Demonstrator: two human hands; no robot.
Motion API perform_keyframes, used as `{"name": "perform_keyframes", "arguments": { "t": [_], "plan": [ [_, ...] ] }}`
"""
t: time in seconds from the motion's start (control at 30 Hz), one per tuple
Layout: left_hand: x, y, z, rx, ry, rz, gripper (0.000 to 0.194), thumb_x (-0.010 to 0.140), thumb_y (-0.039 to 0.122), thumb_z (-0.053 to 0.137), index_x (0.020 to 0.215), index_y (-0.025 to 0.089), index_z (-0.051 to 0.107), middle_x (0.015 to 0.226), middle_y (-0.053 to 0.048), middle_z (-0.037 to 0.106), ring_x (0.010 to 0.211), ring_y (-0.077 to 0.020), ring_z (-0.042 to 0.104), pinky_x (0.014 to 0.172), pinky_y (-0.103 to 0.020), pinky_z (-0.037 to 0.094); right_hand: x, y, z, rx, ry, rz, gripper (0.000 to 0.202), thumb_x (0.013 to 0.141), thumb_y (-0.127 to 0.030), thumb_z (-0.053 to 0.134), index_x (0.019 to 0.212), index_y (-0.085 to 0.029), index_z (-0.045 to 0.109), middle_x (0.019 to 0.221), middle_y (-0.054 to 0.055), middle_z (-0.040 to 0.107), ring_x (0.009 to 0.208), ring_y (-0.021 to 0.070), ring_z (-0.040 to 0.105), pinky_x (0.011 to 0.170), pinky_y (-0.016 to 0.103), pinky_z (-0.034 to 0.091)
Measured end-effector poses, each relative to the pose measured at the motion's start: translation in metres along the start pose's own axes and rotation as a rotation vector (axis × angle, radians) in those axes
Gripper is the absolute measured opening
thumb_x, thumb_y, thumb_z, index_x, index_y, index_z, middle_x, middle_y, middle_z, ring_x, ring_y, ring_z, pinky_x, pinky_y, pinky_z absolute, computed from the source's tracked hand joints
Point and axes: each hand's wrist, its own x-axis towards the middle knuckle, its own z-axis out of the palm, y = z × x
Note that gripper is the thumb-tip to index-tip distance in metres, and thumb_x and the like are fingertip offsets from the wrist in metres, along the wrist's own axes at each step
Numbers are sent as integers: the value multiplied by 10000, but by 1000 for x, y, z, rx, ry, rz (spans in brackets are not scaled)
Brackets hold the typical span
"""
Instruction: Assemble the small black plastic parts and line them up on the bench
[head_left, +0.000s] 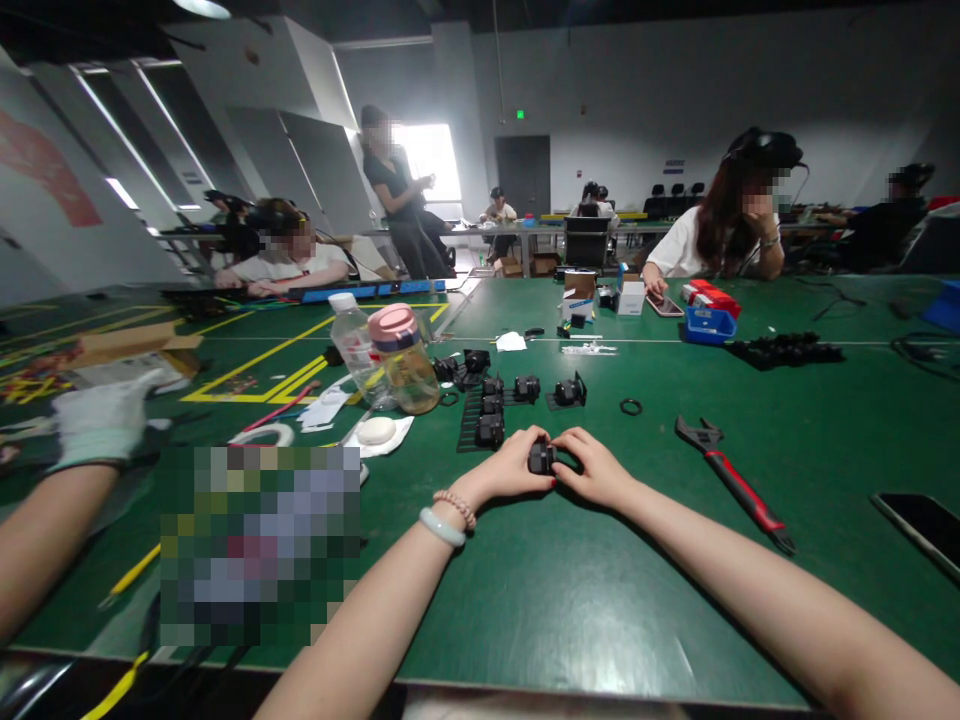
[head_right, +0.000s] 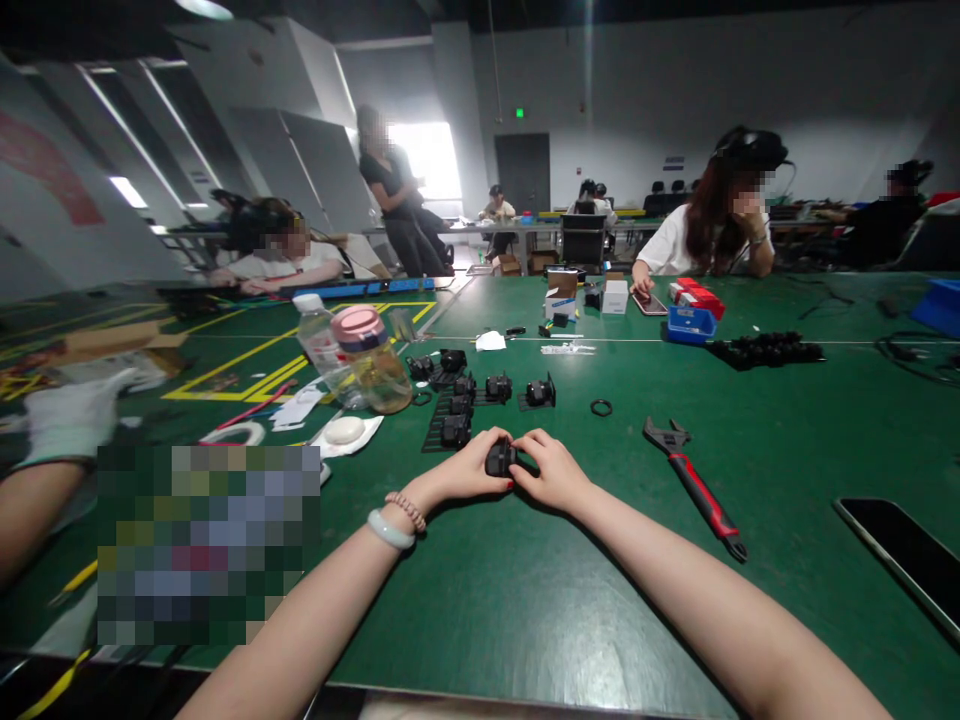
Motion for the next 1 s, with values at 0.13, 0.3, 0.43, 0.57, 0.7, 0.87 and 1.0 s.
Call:
{"name": "perform_keyframes", "arguments": {
  "t": [0.13,0.3,0.43,0.57,0.7,0.87,1.0],
  "plan": [
    [0,0,0,-9,6,4,498,570,305,619,1027,204,448,931,-26,491,868,-194,482,775,-319,402,0,1,0,-6,-8,-2,258,730,-212,531,987,-203,516,921,47,505,858,167,498,770,310,413],
    [0,1,0,-1,8,7,497,571,303,619,1026,206,447,933,-25,488,863,-193,481,767,-314,403,0,0,0,-25,-17,-2,260,737,-223,524,995,-197,508,916,49,509,853,167,497,771,310,410],
    [-1,1,-1,5,9,23,487,579,307,613,1025,207,444,928,-25,488,861,-193,479,762,-311,402,0,0,-1,-23,-18,-5,262,737,-222,523,998,-201,504,914,46,513,854,167,495,767,310,409],
    [0,-1,1,14,13,27,491,579,308,615,1027,207,441,924,-25,487,870,-195,477,771,-314,399,0,1,-1,-29,-19,-11,256,743,-227,518,997,-197,502,914,49,514,857,169,493,769,310,407],
    [1,-2,1,19,14,28,486,580,318,618,1019,202,443,910,-27,487,862,-195,475,767,-315,397,0,2,0,-34,-22,-10,262,741,-218,516,1001,-195,499,911,51,516,866,172,487,776,314,402],
    [1,-2,2,10,15,16,475,572,314,623,1000,194,456,892,-24,486,838,-190,476,757,-315,397,0,2,1,-30,-9,-7,303,731,-218,514,1029,-189,467,951,60,503,895,183,475,794,339,401],
    [0,-3,2,-2,11,9,485,570,308,623,1010,198,453,899,-23,486,832,-188,478,747,-311,400,-1,1,1,-14,24,10,410,686,-219,541,1074,-181,416,997,73,474,889,188,478,781,346,420]
  ]
}}
